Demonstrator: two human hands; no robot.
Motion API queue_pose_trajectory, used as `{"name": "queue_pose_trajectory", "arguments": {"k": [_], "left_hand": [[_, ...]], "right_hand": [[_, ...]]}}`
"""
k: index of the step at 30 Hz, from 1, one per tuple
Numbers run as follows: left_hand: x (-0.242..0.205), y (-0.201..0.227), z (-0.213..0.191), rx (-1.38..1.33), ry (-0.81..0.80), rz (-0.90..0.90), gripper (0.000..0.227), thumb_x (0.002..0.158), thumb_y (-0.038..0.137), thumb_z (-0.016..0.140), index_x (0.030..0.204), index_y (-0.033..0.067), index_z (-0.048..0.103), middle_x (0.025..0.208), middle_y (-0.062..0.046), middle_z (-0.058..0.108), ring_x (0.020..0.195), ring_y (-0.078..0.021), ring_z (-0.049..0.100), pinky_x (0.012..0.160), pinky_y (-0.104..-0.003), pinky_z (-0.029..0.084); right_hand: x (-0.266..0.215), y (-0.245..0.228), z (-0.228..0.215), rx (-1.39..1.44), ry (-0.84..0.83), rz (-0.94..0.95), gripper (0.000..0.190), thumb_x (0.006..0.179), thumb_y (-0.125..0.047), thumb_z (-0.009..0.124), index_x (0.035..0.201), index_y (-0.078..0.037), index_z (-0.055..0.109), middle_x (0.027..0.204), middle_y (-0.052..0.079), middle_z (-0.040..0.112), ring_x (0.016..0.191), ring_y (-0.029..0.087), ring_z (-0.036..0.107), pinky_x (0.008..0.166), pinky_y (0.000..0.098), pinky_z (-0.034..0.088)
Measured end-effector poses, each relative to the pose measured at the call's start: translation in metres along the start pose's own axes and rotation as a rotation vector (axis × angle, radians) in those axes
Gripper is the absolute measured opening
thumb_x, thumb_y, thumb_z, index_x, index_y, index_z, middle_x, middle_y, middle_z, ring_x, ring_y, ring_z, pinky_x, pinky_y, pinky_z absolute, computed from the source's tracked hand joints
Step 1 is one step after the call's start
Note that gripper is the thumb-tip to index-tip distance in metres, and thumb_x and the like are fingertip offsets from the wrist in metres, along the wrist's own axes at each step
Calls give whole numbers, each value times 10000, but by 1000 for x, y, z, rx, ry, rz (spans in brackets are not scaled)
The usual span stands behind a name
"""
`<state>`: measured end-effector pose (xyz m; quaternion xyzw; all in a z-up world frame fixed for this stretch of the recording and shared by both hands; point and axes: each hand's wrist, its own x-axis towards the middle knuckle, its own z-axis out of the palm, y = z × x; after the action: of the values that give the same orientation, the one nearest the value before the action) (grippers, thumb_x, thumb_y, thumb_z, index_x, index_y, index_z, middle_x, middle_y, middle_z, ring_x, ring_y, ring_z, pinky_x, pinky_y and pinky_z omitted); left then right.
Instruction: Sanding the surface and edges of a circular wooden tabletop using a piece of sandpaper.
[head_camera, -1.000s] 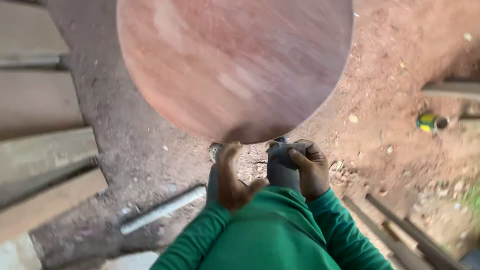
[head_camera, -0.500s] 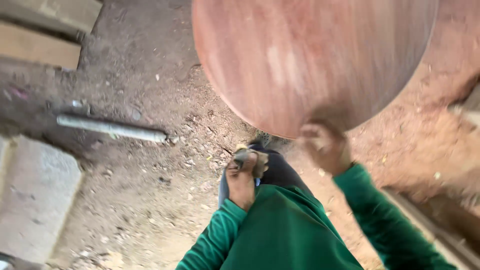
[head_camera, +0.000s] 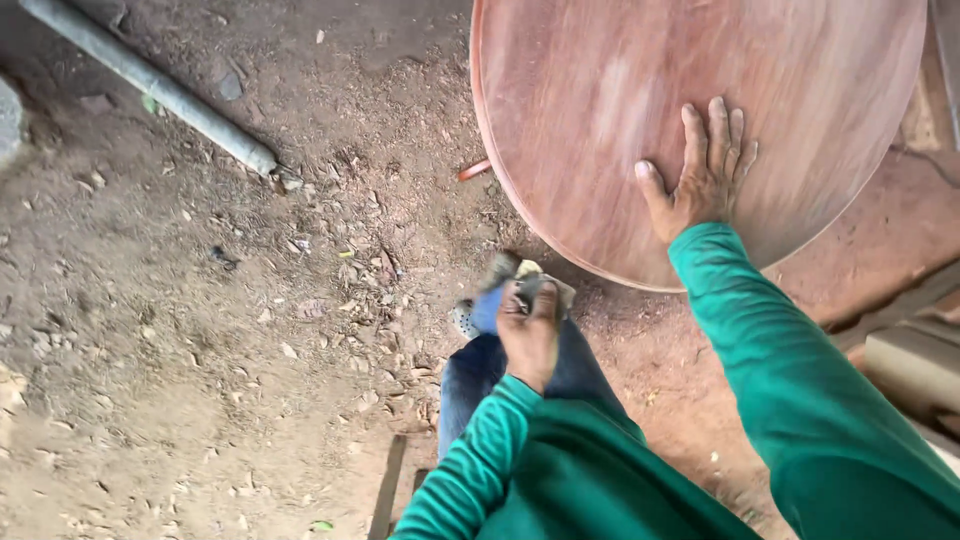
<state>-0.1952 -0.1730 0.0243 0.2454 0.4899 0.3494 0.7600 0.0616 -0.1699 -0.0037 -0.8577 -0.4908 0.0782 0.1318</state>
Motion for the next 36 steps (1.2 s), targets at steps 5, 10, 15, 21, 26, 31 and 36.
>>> {"name": "queue_pose_trajectory", "arguments": {"k": [5, 10, 15, 21, 26, 31, 36], "left_hand": [[8, -47, 37, 188, 316, 42, 123, 859, 44, 788, 814, 119, 701, 707, -1, 692, 667, -77, 608, 620, -268, 546], [13, -74, 54, 197, 467, 100, 132, 882, 58, 768, 823, 127, 673, 707, 2, 677, 679, -64, 595, 629, -257, 520], [6, -77, 75, 282, 585, 222, 147, 883, 58, 768, 821, 106, 644, 693, -38, 655, 640, -109, 570, 624, -301, 510], [3, -87, 92, 358, 670, 382, 193, 944, 63, 721, 786, 102, 619, 703, -50, 598, 655, -143, 573, 627, -282, 470], [5, -87, 95, 168, 745, 344, 149, 884, 46, 790, 827, 87, 659, 691, -26, 641, 663, -102, 554, 641, -280, 509], [3, -96, 80, 127, 616, 347, 49, 942, 20, 677, 978, 7, 707, 800, -33, 695, 679, -108, 602, 662, -239, 520], [3, -91, 86, 214, 603, 344, 89, 952, 63, 653, 880, 57, 600, 780, -16, 624, 675, -108, 506, 659, -257, 468]], "right_hand": [[0, 5, 5, -13, -48, 118, 819, 962, -462, 664, 1630, -201, 269, 1691, 95, 107, 1563, 368, 48, 1236, 671, 23], [3, 8, 1, -14, -92, 113, 847, 949, -480, 655, 1636, -191, 253, 1692, 113, 98, 1562, 364, 22, 1237, 644, -15], [8, 7, -6, 4, -130, 129, 857, 960, -485, 658, 1645, -211, 224, 1697, 109, 67, 1565, 359, -7, 1234, 621, -57], [8, 4, -13, 30, -108, 111, 843, 970, -451, 666, 1641, -171, 241, 1689, 159, 98, 1547, 406, -7, 1213, 633, -65], [9, 3, -16, 11, -156, 139, 846, 994, -467, 656, 1648, -191, 195, 1691, 159, 59, 1549, 402, -38, 1221, 643, -72], [11, 9, -15, -47, -131, 26, 886, 975, -540, 588, 1624, -17, 288, 1654, 284, 134, 1501, 521, 63, 1162, 746, 25], [13, 7, -16, -52, -181, 58, 891, 995, -548, 575, 1649, -45, 240, 1668, 250, 84, 1516, 477, 8, 1174, 745, 17]]}}
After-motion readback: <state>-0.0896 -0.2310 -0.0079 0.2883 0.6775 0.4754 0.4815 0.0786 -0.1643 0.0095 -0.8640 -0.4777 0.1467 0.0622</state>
